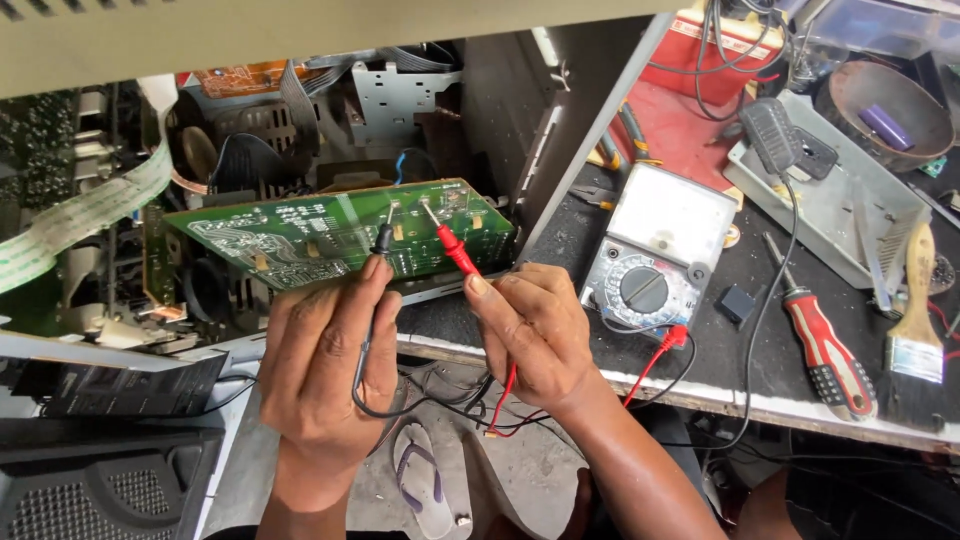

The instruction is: The person uses a multimeter to test various points on a green circuit board. They hold the black probe in one hand and the red probe in the other, touching different components on the board.

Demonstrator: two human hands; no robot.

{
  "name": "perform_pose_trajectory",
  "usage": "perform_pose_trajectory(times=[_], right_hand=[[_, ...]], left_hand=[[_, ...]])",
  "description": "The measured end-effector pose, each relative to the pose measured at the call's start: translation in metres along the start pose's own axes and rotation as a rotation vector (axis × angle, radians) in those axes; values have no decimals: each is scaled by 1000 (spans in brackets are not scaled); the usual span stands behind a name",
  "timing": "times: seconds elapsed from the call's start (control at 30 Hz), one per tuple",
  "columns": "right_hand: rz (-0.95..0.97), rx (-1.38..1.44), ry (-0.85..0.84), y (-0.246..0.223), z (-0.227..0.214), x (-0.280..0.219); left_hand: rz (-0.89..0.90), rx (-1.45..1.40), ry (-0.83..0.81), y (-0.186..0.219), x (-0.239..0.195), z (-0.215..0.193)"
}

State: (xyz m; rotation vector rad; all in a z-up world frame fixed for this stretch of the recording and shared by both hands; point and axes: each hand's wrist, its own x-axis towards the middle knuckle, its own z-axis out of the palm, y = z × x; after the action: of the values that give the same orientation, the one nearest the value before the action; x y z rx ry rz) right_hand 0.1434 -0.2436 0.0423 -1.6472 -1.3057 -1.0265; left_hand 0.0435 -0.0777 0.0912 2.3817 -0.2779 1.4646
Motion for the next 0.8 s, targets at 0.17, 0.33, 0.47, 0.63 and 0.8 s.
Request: perform_pose_trajectory(times=[0.17,0.33,0.47,0.63,0.8], right_hand=[[0,-35,15,0,-2,4],[-13,10,21,3,-2,3],[-8,20,18,3,-3,3],[1,17,7,2,-3,3],[6,15,8,-2,-2,6]], left_hand=[[12,28,11,3,-2,3],[-9,17,10,4,-5,4],[-7,27,2,5,-4,4],[-8,30,-4,4,-5,3],[-25,36,-21,1,-4,1]])
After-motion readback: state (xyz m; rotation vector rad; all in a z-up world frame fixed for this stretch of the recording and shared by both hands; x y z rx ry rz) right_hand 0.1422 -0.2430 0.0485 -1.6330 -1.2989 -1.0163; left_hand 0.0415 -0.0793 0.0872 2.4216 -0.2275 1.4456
